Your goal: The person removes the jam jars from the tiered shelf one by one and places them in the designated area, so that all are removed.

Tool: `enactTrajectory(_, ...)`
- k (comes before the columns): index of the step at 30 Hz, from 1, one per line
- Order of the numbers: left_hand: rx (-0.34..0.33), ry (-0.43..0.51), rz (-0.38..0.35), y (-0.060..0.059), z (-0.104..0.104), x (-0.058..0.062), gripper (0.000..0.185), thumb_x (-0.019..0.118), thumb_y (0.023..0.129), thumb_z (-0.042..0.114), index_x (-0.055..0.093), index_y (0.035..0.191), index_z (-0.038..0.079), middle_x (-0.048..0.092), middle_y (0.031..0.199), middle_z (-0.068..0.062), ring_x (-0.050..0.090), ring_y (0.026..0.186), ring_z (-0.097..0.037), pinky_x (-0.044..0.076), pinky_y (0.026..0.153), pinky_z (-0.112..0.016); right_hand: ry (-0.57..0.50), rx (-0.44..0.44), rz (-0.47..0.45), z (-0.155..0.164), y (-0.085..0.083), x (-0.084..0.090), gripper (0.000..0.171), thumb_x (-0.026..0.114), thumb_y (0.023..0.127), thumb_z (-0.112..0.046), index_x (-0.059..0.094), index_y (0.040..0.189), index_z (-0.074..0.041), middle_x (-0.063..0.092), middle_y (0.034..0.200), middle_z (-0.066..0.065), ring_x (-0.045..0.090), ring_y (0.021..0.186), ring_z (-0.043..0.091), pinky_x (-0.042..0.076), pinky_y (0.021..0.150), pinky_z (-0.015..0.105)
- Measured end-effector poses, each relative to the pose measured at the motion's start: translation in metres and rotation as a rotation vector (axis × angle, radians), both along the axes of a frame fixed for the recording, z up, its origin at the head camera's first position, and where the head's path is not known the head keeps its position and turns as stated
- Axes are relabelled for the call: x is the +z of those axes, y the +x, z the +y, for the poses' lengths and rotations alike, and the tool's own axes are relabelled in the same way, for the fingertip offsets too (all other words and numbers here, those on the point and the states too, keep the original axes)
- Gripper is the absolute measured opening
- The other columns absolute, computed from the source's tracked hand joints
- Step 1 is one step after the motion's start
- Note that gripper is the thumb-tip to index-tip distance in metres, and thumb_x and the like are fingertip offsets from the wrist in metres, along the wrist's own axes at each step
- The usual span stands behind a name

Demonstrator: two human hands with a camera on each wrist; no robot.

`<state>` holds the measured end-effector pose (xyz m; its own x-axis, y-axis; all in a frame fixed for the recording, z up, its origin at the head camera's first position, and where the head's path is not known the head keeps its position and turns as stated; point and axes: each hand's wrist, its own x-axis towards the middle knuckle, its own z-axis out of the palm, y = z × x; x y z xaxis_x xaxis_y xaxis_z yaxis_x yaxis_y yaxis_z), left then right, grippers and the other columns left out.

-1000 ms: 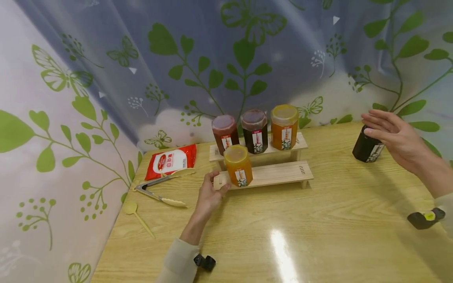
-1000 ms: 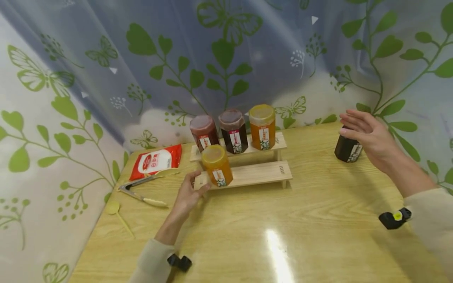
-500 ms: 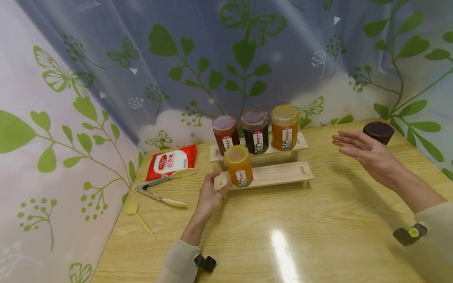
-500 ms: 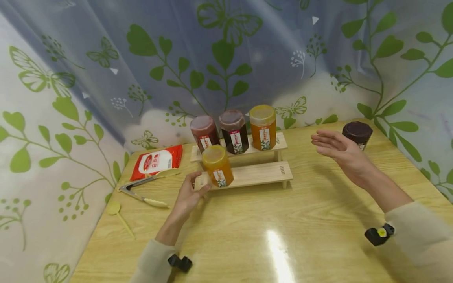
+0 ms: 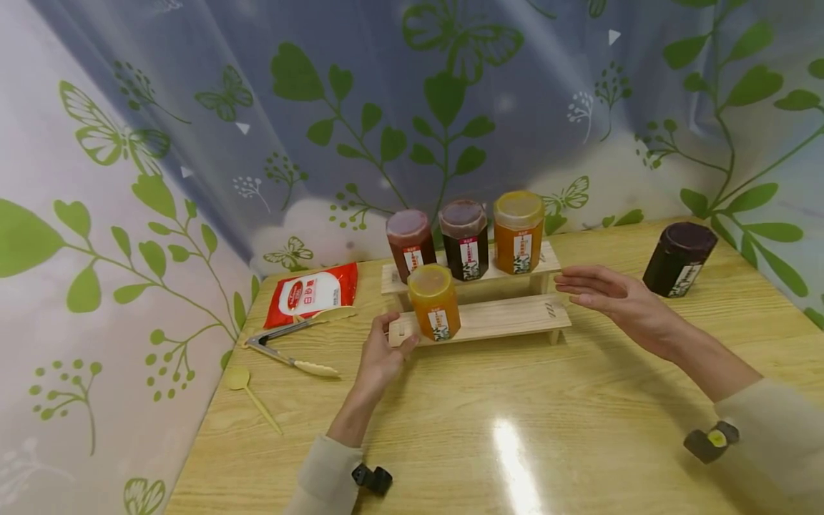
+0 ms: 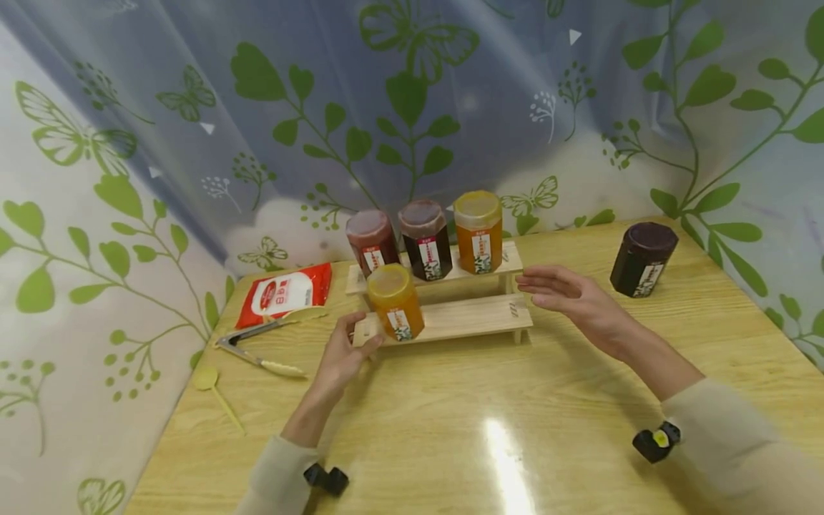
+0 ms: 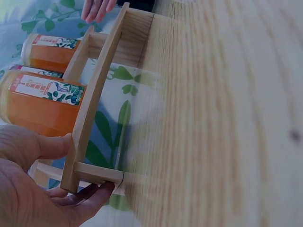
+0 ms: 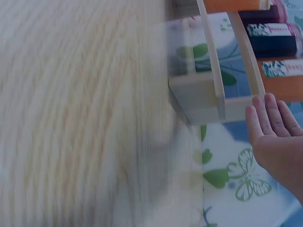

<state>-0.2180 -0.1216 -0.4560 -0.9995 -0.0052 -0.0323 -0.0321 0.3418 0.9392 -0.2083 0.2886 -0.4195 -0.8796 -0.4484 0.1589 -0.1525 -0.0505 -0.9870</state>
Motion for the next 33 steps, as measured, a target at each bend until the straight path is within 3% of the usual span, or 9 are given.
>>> enactTrajectory(8,-0.003,-0.007,-0.002,-0.001,-0.001,-0.003,0.057,0.074,0.096,0.011,0.046,0.146,0.001,0.038,0.161,-0.026,0.029,0.152,-0.042,0.025,0.123,-0.056,0.016,0.043,-0.048,-0.029,-0.004,-0.008,0.050,0.049,0.110,-0.006,0.036,0.157,0.000,0.055,0.153,0.002,0.052,0.141,0.016,0.044,0.109,0.023)
enactTrajectory(13,0.002,-0.005,0.001,-0.002,-0.001,-0.003,0.057,0.074,0.096,0.011,0.047,0.145,0.001,0.038,0.161,-0.027,0.028,0.153,-0.042,0.024,0.124,-0.055,0.032,0.044,-0.080,-0.048,-0.008,-0.012,0.053,0.052,0.109,-0.009,0.035,0.158,0.001,0.056,0.152,0.001,0.052,0.140,0.019,0.044,0.108,0.020)
enactTrajectory(21,0.000,-0.007,0.003,-0.002,-0.003,-0.003,0.057,0.073,0.097,0.010,0.046,0.146,0.001,0.036,0.162,-0.025,0.027,0.153,-0.041,0.025,0.124,-0.055,0.066,0.031,-0.115,-0.079,-0.016,-0.014,0.057,0.060,0.106,-0.015,0.038,0.158,-0.005,0.044,0.159,0.022,0.045,0.145,0.034,0.046,0.107,0.024)
enactTrajectory(26,-0.006,-0.003,0.014,-0.001,-0.003,-0.002,0.058,0.073,0.097,0.009,0.045,0.146,-0.001,0.038,0.160,-0.027,0.033,0.150,-0.041,0.030,0.121,-0.055,0.060,0.046,-0.125,-0.100,-0.020,-0.015,0.059,0.063,0.104,-0.015,0.039,0.157,-0.006,0.043,0.159,0.025,0.043,0.146,0.039,0.046,0.108,0.027)
enactTrajectory(33,-0.004,-0.016,0.032,-0.001,-0.001,-0.001,0.057,0.074,0.096,0.009,0.047,0.145,-0.001,0.039,0.159,-0.028,0.031,0.151,-0.043,0.028,0.122,-0.056,0.041,0.049,-0.149,-0.126,-0.025,-0.015,0.063,0.064,0.103,-0.012,0.036,0.159,-0.004,0.043,0.160,0.019,0.041,0.148,0.039,0.040,0.117,0.042)
